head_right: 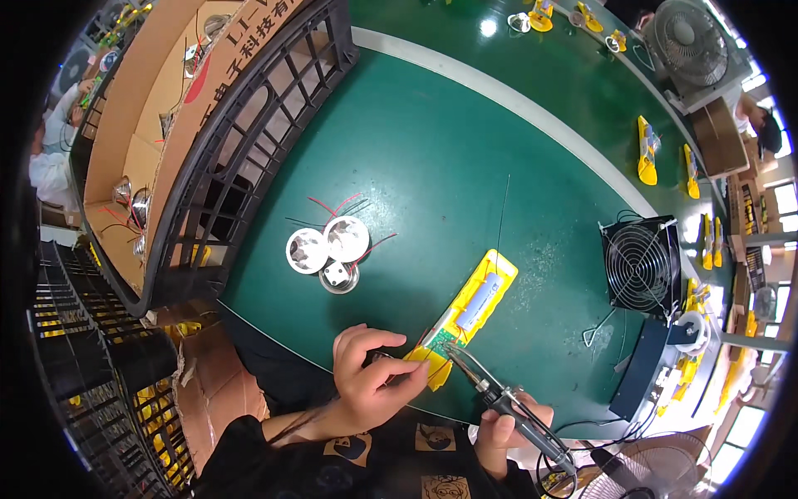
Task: The person solders wires onto flashlight components using a soldering iron, places the assembled flashlights onto a conveyor belt, and retrieves reflector parts from a cardboard box.
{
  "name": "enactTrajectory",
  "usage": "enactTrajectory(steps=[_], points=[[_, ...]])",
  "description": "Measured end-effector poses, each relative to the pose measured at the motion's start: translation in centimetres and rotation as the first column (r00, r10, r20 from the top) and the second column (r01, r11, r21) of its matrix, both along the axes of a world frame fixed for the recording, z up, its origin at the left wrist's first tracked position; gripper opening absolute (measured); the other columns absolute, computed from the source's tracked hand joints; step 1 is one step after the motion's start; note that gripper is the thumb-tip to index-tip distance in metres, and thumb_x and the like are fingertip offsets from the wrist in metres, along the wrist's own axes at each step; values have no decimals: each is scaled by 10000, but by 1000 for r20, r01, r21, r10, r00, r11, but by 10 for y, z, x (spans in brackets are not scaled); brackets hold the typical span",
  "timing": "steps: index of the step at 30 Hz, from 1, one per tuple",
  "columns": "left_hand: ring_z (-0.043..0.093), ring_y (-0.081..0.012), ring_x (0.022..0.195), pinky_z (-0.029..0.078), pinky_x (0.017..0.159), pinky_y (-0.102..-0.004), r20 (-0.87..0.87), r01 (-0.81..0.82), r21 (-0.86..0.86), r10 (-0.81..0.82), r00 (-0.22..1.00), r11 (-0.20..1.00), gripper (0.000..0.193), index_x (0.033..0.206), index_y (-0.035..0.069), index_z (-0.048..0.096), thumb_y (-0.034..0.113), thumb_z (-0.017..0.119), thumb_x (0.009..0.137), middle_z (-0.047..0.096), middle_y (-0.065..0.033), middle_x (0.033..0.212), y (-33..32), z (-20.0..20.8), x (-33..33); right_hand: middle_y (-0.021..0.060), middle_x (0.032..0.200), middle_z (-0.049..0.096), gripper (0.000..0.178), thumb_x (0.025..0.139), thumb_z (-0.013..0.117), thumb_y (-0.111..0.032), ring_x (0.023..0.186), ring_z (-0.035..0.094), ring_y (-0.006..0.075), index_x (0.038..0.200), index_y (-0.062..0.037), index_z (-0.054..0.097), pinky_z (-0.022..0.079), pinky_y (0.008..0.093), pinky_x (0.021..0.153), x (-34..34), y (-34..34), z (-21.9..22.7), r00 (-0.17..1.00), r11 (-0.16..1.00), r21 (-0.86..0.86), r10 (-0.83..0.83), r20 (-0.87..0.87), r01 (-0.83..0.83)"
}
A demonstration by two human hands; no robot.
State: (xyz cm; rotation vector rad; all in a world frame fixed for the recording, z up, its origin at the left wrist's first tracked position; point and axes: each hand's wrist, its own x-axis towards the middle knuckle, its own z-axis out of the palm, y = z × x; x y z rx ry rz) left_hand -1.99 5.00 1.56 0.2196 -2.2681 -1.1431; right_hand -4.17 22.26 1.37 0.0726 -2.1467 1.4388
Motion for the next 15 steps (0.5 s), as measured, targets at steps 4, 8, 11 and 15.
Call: enactTrajectory(steps=[4,8,11,15], points=[[518,-205,765,408,729,-385,16,-8,-9,8,1000,1000,166,643,117,603,99,748,564,557,-31,896,0,1,1,49,727,358,450,788,473,-446,583,388,137,722,-13,365,375,274,551,4,2,2,997,997,69,41,72,-46],[518,-202,769,408,733,-392,10,-7,-1,7,1000,1000,165,644,117,605,102,749,565,557,-30,896,0,1,0,7,562,376,446,790,524,-439,474,419,121,756,-21,374,399,258,502,1,-1,1,999,999,-1,50,21,-50],[517,-201,770,407,735,-393,3,-8,-2,8,1000,1000,165,646,118,607,102,750,565,556,-30,895,0,1,0,-40,399,393,460,785,578,-448,349,439,100,773,-36,374,412,245,438,0,-2,0,998,998,-32,56,-15,-56],[515,-200,773,405,737,-395,19,8,-13,-8,1000,1000,164,649,118,610,106,751,566,555,-29,895,0,2,0,-44,420,375,481,774,577,-481,370,432,110,758,-45,376,416,250,464,0,2,-4,998,1000,-7,-31,-53,30]])
